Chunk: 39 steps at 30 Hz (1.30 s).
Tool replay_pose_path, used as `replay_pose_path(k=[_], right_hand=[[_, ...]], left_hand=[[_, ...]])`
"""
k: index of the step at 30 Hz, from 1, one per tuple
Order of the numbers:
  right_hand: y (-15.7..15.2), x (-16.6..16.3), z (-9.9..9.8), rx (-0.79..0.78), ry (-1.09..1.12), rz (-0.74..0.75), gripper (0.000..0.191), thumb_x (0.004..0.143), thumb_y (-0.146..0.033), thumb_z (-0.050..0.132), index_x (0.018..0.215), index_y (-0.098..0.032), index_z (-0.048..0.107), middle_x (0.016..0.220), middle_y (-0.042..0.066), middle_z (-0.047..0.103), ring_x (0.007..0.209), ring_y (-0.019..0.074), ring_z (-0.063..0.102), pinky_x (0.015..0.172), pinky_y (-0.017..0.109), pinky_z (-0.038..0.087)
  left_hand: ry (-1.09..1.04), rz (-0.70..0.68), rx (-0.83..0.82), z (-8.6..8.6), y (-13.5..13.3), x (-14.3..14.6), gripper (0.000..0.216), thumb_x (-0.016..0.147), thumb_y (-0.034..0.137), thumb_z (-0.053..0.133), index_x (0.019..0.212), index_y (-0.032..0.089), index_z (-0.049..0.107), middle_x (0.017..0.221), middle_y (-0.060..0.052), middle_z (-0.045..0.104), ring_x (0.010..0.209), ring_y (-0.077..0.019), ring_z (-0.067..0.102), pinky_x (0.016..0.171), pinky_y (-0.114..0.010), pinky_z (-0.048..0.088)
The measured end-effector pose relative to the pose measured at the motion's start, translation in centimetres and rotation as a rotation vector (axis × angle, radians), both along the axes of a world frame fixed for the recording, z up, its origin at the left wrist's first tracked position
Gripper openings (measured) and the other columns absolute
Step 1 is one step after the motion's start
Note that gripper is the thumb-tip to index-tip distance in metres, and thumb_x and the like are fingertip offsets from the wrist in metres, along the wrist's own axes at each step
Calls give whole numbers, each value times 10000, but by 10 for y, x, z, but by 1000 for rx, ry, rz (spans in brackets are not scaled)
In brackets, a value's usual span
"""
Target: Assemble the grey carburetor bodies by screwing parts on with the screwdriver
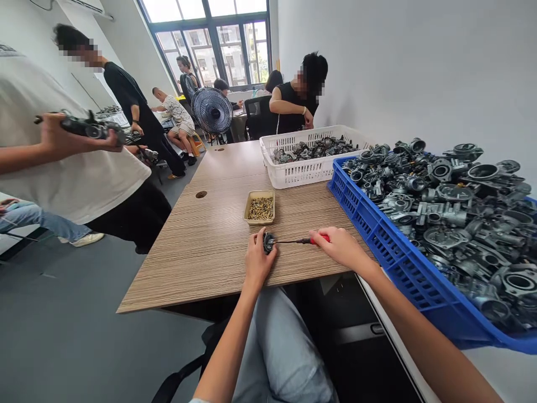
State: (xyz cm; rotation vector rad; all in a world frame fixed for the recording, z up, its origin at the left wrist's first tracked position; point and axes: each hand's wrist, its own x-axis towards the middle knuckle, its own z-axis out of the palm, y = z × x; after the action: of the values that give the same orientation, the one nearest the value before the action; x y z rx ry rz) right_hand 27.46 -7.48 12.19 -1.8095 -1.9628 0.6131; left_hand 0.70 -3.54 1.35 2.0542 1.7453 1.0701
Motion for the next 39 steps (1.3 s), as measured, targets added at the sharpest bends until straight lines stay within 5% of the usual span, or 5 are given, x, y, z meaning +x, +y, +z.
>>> replay_pose_path(k=[7, 14, 27, 32, 39], right_hand=[[-3, 8, -2, 33, 66, 128, 275, 975, -482, 643, 1097, -276, 507, 906, 19, 725, 795, 235, 640, 724, 299, 353], [0, 2, -3, -9, -44, -5, 450, 1103, -600, 384, 841, -265, 533, 829, 64, 695, 782, 242, 630, 706, 323, 311], [-2, 1, -4, 18, -51, -30, 445, 1098, -606, 394, 830, -265, 492, 835, 72, 702, 803, 255, 629, 707, 330, 303], [-4, 4, 0, 47, 153, 163, 265, 1015, -475, 570, 1165, -275, 482, 946, 28, 730, 823, 242, 646, 759, 312, 391], [-1, 4, -9, 47, -2, 30, 307, 1028, -546, 524, 902, -280, 440, 885, 52, 708, 819, 269, 639, 721, 319, 334]], left_hand=[[-12, 26, 12, 1, 0, -1, 617, 981, 326, 672, 1569, 257, 497, 1372, -135, 621, 1217, -308, 670, 997, -435, 586], [-5, 23, 32, 0, 1, -1, 608, 979, 316, 672, 1559, 251, 504, 1368, -142, 620, 1218, -315, 669, 1007, -446, 584], [-9, 21, 38, -3, 2, -2, 614, 978, 318, 676, 1564, 252, 505, 1374, -143, 613, 1237, -314, 658, 1034, -458, 578], [-1, 29, 41, -7, 4, -2, 626, 970, 314, 685, 1566, 251, 501, 1385, -141, 598, 1257, -323, 655, 1052, -462, 573], [-3, 35, 65, -9, 5, -2, 623, 971, 302, 686, 1563, 257, 497, 1376, -137, 600, 1264, -318, 657, 1068, -458, 568]])
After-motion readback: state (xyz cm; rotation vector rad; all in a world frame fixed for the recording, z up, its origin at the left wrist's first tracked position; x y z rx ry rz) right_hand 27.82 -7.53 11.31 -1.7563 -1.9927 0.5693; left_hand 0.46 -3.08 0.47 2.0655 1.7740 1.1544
